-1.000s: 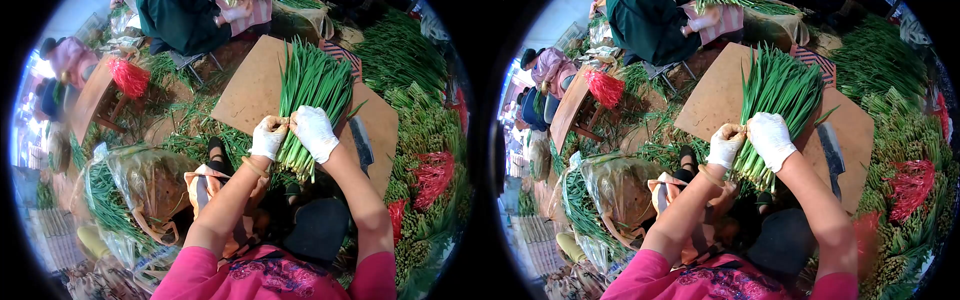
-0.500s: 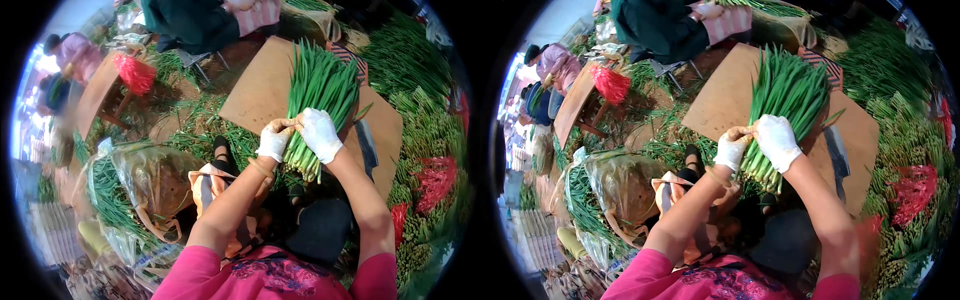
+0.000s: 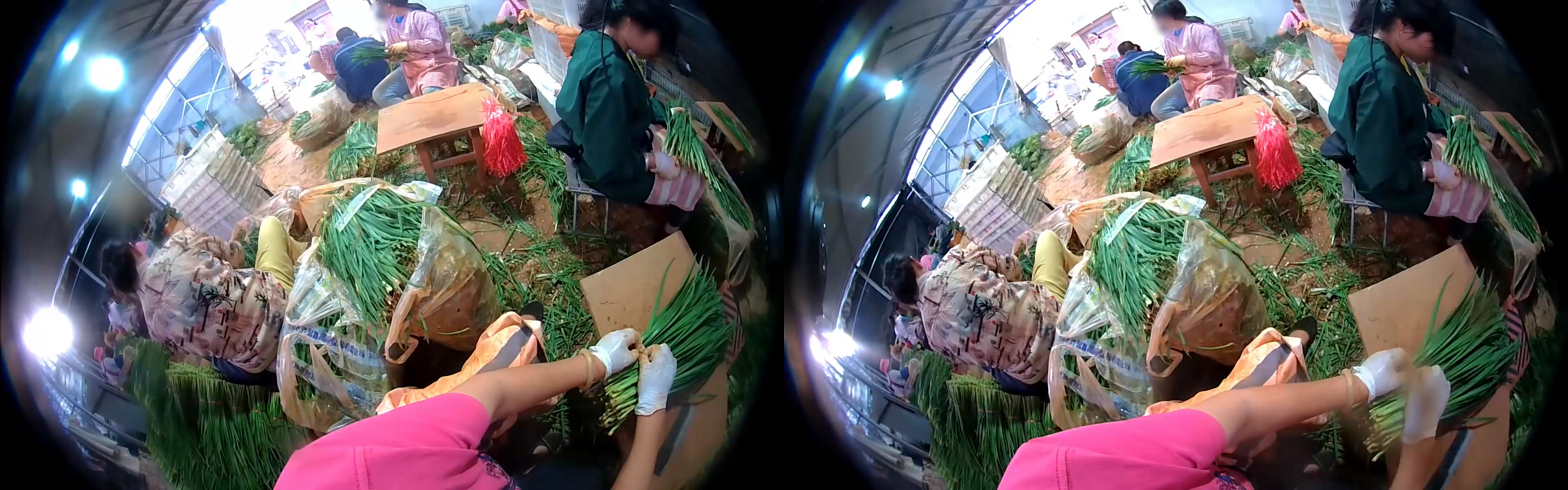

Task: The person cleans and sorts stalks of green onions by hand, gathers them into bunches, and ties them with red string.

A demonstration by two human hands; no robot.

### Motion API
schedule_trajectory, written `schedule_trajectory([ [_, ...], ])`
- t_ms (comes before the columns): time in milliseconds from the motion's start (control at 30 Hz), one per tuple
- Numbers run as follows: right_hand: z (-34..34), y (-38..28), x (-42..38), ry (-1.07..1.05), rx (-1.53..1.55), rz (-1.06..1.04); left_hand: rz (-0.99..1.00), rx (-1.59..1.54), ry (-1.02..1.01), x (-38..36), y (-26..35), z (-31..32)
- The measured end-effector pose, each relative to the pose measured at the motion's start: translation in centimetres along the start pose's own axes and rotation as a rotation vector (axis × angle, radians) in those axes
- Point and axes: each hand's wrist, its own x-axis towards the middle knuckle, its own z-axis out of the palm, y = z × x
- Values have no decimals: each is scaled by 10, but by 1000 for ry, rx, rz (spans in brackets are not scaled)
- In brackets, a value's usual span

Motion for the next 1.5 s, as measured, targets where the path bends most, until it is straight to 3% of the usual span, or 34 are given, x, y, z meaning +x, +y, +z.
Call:
schedule_trajectory([
  [33,-2,-1,0,21,1,-24,-24,-4,-34,3,-2,2],
  [133,-5,-6,-4,47,163,87,-61,-284,109,3,-22,25],
  [233,-10,-5,-10,53,198,86,-124,-246,111,4,-19,29],
  [267,-4,7,-14,20,75,46,-133,-273,97,3,-18,30],
  [367,-15,9,-19,-5,377,227,-164,-305,49,6,-19,32],
  [500,-48,31,-41,299,595,365,-209,-342,64,6,-19,34],
  [567,-58,80,-69,91,667,551,-247,-410,56,5,-21,36],
  [600,-80,77,-76,-89,779,747,-252,-342,8,7,-20,33],
  [633,-56,104,-99,7,822,618,-252,-385,-9,9,-20,33],
  [700,-13,172,-134,-364,1095,1186,-254,-472,-46,10,-24,36],
  [767,-17,121,-140,-393,1019,1136,-220,-410,-25,11,-24,40],
  [800,-3,113,-140,-380,1020,1278,-246,-392,-56,13,-19,37],
  [833,-2,101,-144,-466,1143,1215,-272,-373,-88,13,-15,37],
  [900,-6,38,-139,-275,1157,788,-237,-481,-97,11,-11,42],
  [933,10,47,-144,-260,1084,775,-217,-535,-100,9,-3,41],
  [1000,50,77,-155,-253,952,695,-157,-292,-141,13,28,27],
  [1033,63,62,-153,-97,1108,763,-110,-177,-168,16,46,17],
  [1067,56,42,-141,-75,1262,758,64,-140,-73,18,52,17],
  [1100,45,24,-126,-50,1412,762,111,-24,-184,22,69,8],
  [1167,11,4,-103,-437,1481,880,316,118,-270,21,95,-7],
  [1200,5,0,-101,-553,1271,673,439,189,-312,26,94,-12],
  [1233,-7,-4,-99,-665,1047,493,442,782,-472,23,136,-36],
  [1267,-26,-4,-99,-551,846,356,471,870,-440,33,119,-27],
  [1300,-44,-10,-87,-454,632,214,361,757,-503,41,110,-31],
  [1367,-69,-1,-73,-173,318,62,172,557,-386,53,97,-31],
  [1400,-72,5,-60,-69,174,-26,318,478,-333,72,59,-28],
  [1433,-78,9,-58,28,24,-115,136,475,-417,70,69,-30],
  [1500,-71,16,-47,-127,-134,-8,6,341,-441,72,64,-28],
])
